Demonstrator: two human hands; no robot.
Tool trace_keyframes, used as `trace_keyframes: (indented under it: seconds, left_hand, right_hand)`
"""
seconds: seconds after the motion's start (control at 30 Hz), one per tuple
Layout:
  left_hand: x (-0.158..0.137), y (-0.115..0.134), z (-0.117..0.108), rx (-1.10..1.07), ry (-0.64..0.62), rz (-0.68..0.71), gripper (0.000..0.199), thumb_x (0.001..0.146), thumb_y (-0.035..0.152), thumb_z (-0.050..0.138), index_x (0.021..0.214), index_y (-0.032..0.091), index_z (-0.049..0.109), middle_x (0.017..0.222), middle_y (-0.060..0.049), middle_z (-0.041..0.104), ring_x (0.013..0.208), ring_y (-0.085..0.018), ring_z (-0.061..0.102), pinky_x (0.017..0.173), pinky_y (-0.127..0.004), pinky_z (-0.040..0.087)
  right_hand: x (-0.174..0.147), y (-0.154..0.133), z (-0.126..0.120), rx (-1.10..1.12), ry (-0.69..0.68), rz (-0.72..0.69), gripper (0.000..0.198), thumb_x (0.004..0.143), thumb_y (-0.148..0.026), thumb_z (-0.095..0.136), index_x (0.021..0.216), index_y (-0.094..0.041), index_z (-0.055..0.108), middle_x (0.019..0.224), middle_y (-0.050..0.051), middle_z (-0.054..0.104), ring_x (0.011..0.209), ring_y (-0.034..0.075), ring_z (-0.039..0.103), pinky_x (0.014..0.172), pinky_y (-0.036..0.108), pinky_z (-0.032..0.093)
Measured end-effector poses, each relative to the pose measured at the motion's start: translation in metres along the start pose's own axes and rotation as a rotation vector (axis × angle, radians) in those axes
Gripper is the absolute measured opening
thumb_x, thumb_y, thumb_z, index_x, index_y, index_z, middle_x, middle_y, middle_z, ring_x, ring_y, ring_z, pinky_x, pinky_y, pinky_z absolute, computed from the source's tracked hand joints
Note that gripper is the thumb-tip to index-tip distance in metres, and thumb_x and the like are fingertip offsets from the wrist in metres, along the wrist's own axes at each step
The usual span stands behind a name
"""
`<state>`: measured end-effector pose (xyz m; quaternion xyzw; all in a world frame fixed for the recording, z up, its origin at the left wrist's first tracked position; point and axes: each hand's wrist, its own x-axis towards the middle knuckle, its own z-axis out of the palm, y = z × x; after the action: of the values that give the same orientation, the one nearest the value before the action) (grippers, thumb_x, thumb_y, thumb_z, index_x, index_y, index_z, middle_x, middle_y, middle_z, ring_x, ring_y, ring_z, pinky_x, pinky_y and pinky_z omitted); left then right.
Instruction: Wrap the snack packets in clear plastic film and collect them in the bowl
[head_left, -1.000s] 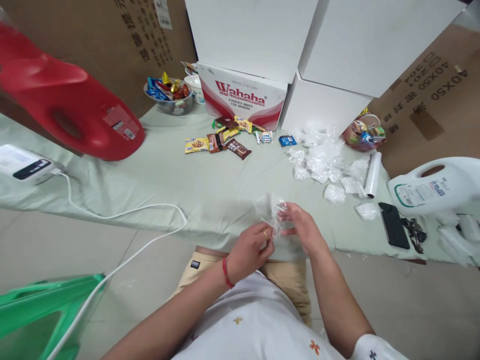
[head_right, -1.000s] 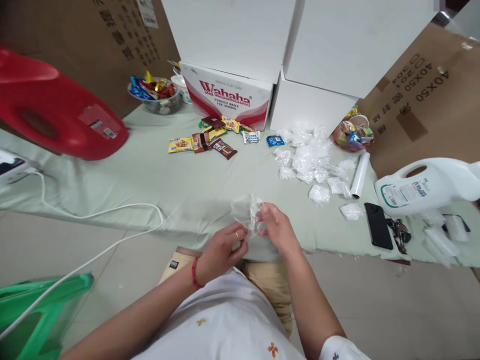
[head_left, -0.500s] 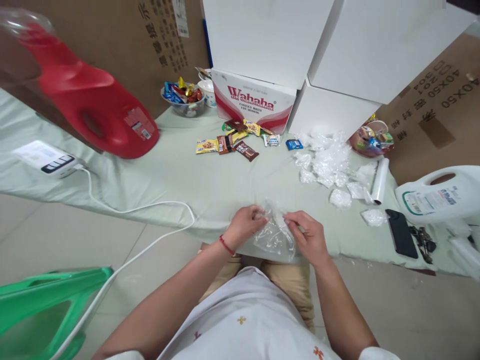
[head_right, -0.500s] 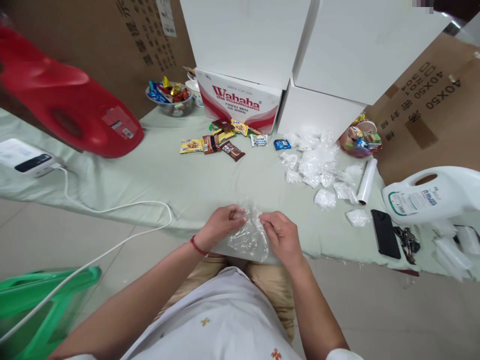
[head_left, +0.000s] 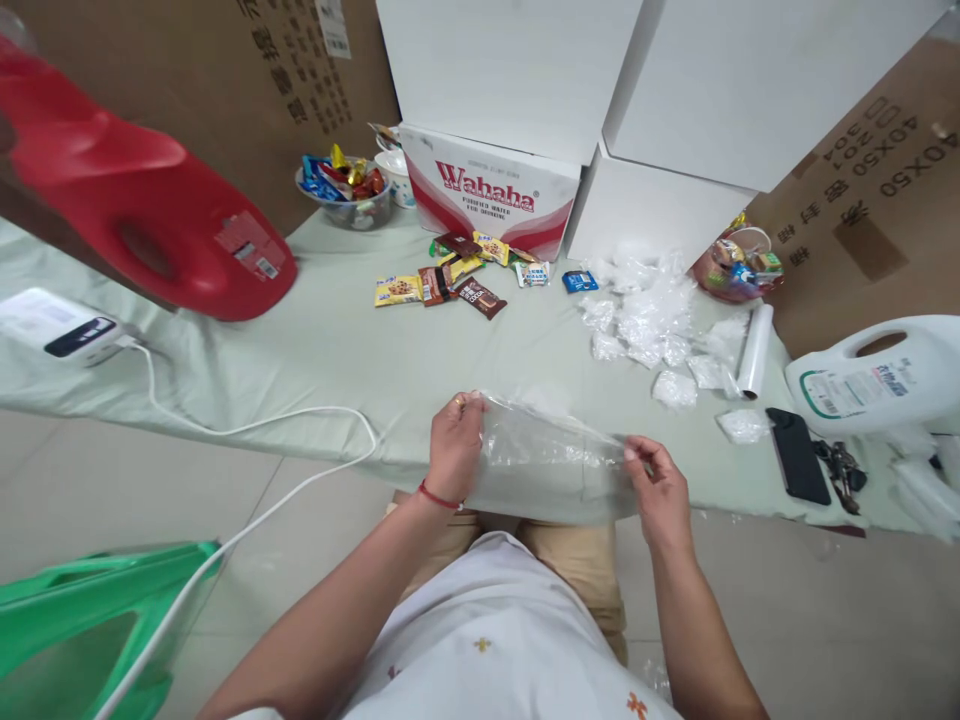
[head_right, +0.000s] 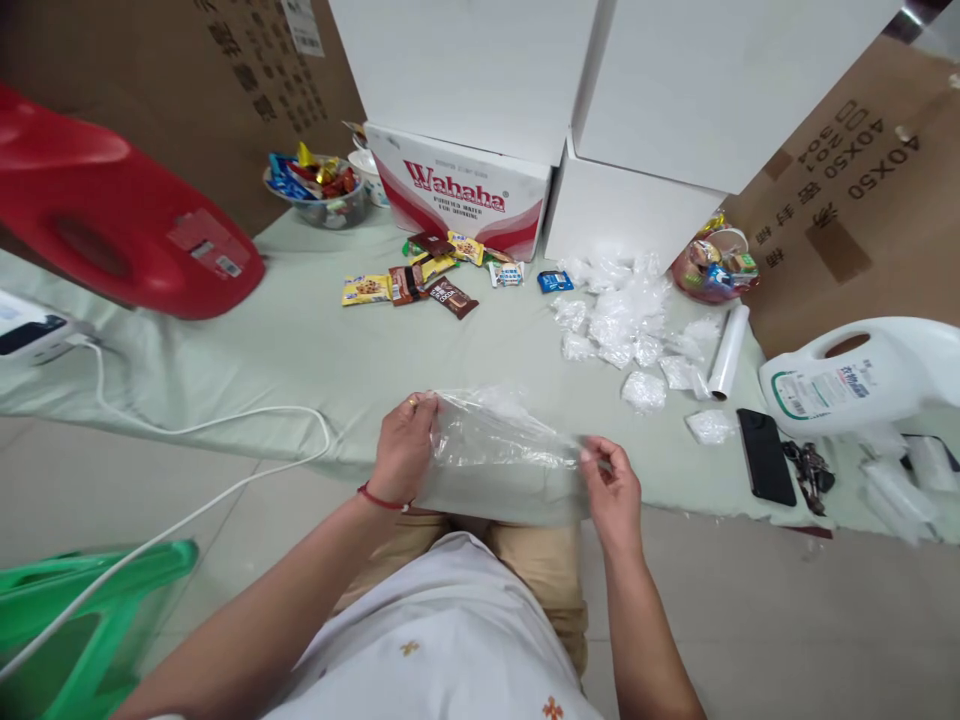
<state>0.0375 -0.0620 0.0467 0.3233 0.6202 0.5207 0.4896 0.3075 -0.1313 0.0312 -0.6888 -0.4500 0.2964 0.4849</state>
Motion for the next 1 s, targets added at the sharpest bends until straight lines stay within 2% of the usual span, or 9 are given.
trace_keyframes:
  seconds: [0.13,0.23,0.37,0.57,0.63,0.7,0.8,0.9,1.0]
  left_hand:
    - [-0.010,0.000,0.003,0.119,-0.098,0.077,0.036,0.090,0.054,0.054,0.072,0.023,0.055,0.053,0.008,0.034,0.050,-0.012,0.029,0.052,-0.027,0.026]
    - [-0.018,0.001,0.006,0.214,-0.147,0.156,0.039,0.091,0.054,0.052,0.069,0.023,0.055,0.054,0.006,0.036,0.053,-0.013,0.032,0.054,-0.028,0.028]
    - [-0.023,0.000,-0.003,0.261,-0.168,0.183,0.043,0.093,0.057,0.049,0.067,0.023,0.055,0.055,0.004,0.038,0.055,-0.014,0.035,0.055,-0.028,0.029]
    - [-0.019,-0.008,-0.032,0.173,-0.068,0.086,0.051,0.094,0.068,0.046,0.070,0.023,0.054,0.053,0.006,0.033,0.052,-0.014,0.031,0.051,-0.028,0.025]
    - [-0.019,-0.010,-0.036,0.152,-0.077,0.075,0.051,0.094,0.068,0.047,0.071,0.023,0.055,0.053,0.006,0.032,0.051,-0.013,0.030,0.050,-0.027,0.024]
    - [-0.019,-0.012,-0.033,0.132,-0.110,0.060,0.051,0.093,0.069,0.048,0.072,0.022,0.055,0.053,0.006,0.032,0.050,-0.012,0.029,0.050,-0.027,0.023]
    - [-0.018,-0.013,-0.024,0.085,-0.156,0.008,0.052,0.092,0.069,0.051,0.071,0.022,0.056,0.053,0.006,0.033,0.049,-0.011,0.028,0.048,-0.027,0.022]
    - [-0.016,-0.015,-0.022,0.038,-0.178,-0.008,0.051,0.091,0.068,0.053,0.071,0.021,0.057,0.053,0.006,0.034,0.049,-0.011,0.029,0.048,-0.026,0.022]
    - [-0.013,-0.017,-0.030,0.020,-0.146,0.010,0.051,0.092,0.067,0.055,0.070,0.021,0.057,0.053,0.006,0.035,0.051,-0.011,0.031,0.049,-0.026,0.024]
  right_hand:
    - [0.020,-0.020,-0.003,-0.204,-0.118,-0.270,0.064,0.084,-0.061,0.072,0.135,-0.024,0.061,0.137,0.014,0.062,0.126,0.029,0.057,0.103,0.048,0.050]
    - [0.034,-0.037,0.015,-0.349,-0.266,-0.425,0.056,0.080,-0.059,0.077,0.125,-0.025,0.068,0.124,0.011,0.069,0.125,0.032,0.055,0.108,0.052,0.045]
    - [0.052,-0.036,0.047,-0.163,-0.312,-0.275,0.027,0.092,-0.048,0.063,0.090,-0.023,0.072,0.086,0.005,0.072,0.089,0.023,0.065,0.089,0.041,0.053]
    - [0.068,-0.019,0.045,0.187,0.021,0.048,0.035,0.086,-0.054,0.066,0.090,-0.020,0.062,0.077,-0.001,0.063,0.067,0.016,0.063,0.058,0.028,0.052]
    - [0.064,-0.022,0.037,0.116,-0.070,-0.022,0.036,0.089,-0.055,0.065,0.097,-0.020,0.065,0.085,0.003,0.066,0.075,0.018,0.066,0.062,0.030,0.054]
    - [0.057,-0.030,0.034,-0.030,-0.255,-0.212,0.041,0.086,-0.055,0.071,0.112,-0.023,0.068,0.108,0.008,0.069,0.101,0.024,0.066,0.083,0.039,0.057]
    - [0.049,-0.041,0.043,-0.227,-0.465,-0.479,0.053,0.079,-0.048,0.082,0.126,-0.027,0.068,0.126,0.010,0.068,0.129,0.031,0.053,0.109,0.050,0.045]
    - [0.050,-0.041,0.058,-0.255,-0.531,-0.516,0.020,0.093,-0.038,0.067,0.106,-0.025,0.074,0.098,0.007,0.072,0.109,0.027,0.061,0.101,0.046,0.048]
    - [0.059,-0.031,0.058,-0.166,-0.431,-0.401,0.020,0.098,-0.035,0.057,0.095,-0.023,0.073,0.091,0.004,0.070,0.089,0.020,0.063,0.087,0.037,0.051]
